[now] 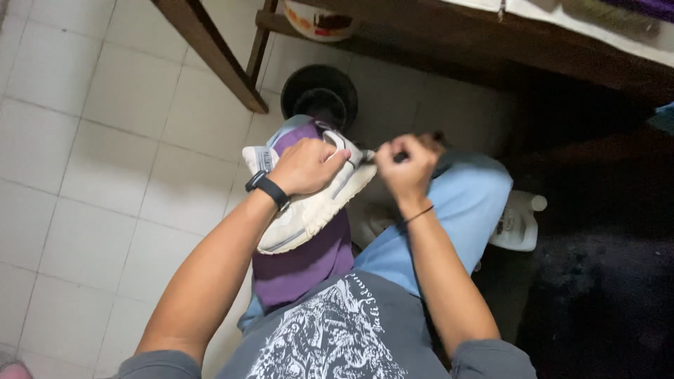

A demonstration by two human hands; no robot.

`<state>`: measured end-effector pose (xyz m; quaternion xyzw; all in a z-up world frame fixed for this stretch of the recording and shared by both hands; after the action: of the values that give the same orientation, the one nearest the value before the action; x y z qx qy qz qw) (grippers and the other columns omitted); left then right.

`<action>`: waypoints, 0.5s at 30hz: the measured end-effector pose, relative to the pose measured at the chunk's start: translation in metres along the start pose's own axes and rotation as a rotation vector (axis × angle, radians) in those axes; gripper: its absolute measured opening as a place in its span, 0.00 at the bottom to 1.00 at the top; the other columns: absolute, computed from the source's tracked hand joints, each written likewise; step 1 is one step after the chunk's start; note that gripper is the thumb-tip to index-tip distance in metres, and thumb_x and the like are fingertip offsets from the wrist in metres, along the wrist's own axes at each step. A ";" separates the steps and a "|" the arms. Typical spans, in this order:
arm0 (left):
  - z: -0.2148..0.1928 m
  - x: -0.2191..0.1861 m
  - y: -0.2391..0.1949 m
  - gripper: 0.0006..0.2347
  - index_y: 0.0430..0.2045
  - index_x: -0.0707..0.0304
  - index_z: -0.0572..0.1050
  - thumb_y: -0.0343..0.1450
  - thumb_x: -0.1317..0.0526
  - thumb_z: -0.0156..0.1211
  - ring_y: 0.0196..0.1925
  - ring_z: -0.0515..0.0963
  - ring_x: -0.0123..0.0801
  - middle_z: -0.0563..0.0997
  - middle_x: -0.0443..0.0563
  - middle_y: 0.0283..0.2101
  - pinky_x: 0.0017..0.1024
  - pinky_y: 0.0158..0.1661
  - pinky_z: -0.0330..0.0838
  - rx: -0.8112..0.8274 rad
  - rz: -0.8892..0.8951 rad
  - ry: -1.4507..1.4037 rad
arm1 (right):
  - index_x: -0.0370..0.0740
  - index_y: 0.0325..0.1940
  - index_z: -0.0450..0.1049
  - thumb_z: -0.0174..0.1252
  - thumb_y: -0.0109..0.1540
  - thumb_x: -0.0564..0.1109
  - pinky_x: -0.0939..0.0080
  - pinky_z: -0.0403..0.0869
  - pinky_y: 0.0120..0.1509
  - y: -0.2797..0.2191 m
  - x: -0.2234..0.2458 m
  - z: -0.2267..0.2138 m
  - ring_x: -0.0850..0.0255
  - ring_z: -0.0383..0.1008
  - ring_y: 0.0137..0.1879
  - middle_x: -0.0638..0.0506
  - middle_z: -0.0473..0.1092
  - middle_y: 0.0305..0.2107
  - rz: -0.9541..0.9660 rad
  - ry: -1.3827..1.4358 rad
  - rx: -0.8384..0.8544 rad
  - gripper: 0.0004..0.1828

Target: The person scrubs a white sneaker with a brush and wipes it with a cloth. They repeatedly dip the brush into a small container of liquid and wipe the shoe's upper and sole areas.

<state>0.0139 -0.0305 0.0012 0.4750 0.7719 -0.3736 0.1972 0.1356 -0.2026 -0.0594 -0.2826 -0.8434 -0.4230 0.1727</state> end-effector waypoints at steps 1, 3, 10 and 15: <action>-0.003 0.000 0.001 0.24 0.14 0.64 0.71 0.73 0.43 0.47 0.38 0.82 0.64 0.79 0.68 0.24 0.51 0.37 0.71 -0.011 -0.001 -0.007 | 0.57 0.15 0.65 0.59 0.56 0.46 0.57 0.64 0.44 0.005 0.019 0.000 0.55 0.66 0.24 0.64 0.68 0.15 -0.062 0.095 -0.007 0.16; -0.010 0.001 0.008 0.24 0.15 0.64 0.72 0.73 0.43 0.47 0.39 0.82 0.64 0.79 0.68 0.24 0.51 0.38 0.71 -0.013 -0.001 -0.009 | 0.57 0.15 0.65 0.60 0.54 0.45 0.55 0.64 0.42 0.011 0.014 0.001 0.54 0.67 0.25 0.62 0.67 0.15 -0.094 0.055 -0.008 0.15; -0.005 -0.005 -0.005 0.23 0.16 0.65 0.74 0.72 0.43 0.46 0.42 0.81 0.66 0.80 0.70 0.27 0.55 0.40 0.71 0.029 -0.033 0.022 | 0.55 0.17 0.62 0.66 0.49 0.49 0.56 0.61 0.49 -0.015 0.068 -0.009 0.58 0.66 0.29 0.63 0.64 0.14 -0.020 0.130 0.047 0.16; 0.010 0.004 0.004 0.24 0.17 0.61 0.76 0.73 0.42 0.44 0.42 0.82 0.63 0.81 0.66 0.26 0.51 0.40 0.73 0.006 -0.052 0.044 | 0.52 0.19 0.65 0.62 0.52 0.41 0.51 0.62 0.45 -0.012 0.027 -0.012 0.50 0.66 0.29 0.55 0.64 0.16 -0.045 -0.086 0.025 0.13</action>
<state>0.0152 -0.0343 -0.0097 0.4635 0.7871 -0.3702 0.1691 0.1073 -0.2095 -0.0452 -0.2792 -0.8615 -0.4036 0.1302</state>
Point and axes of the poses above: each hand's wrist, its own y-axis towards the middle knuckle, its own z-axis out of the palm, x = y × z, the point moved 2 cm from there along y, towards the middle knuckle
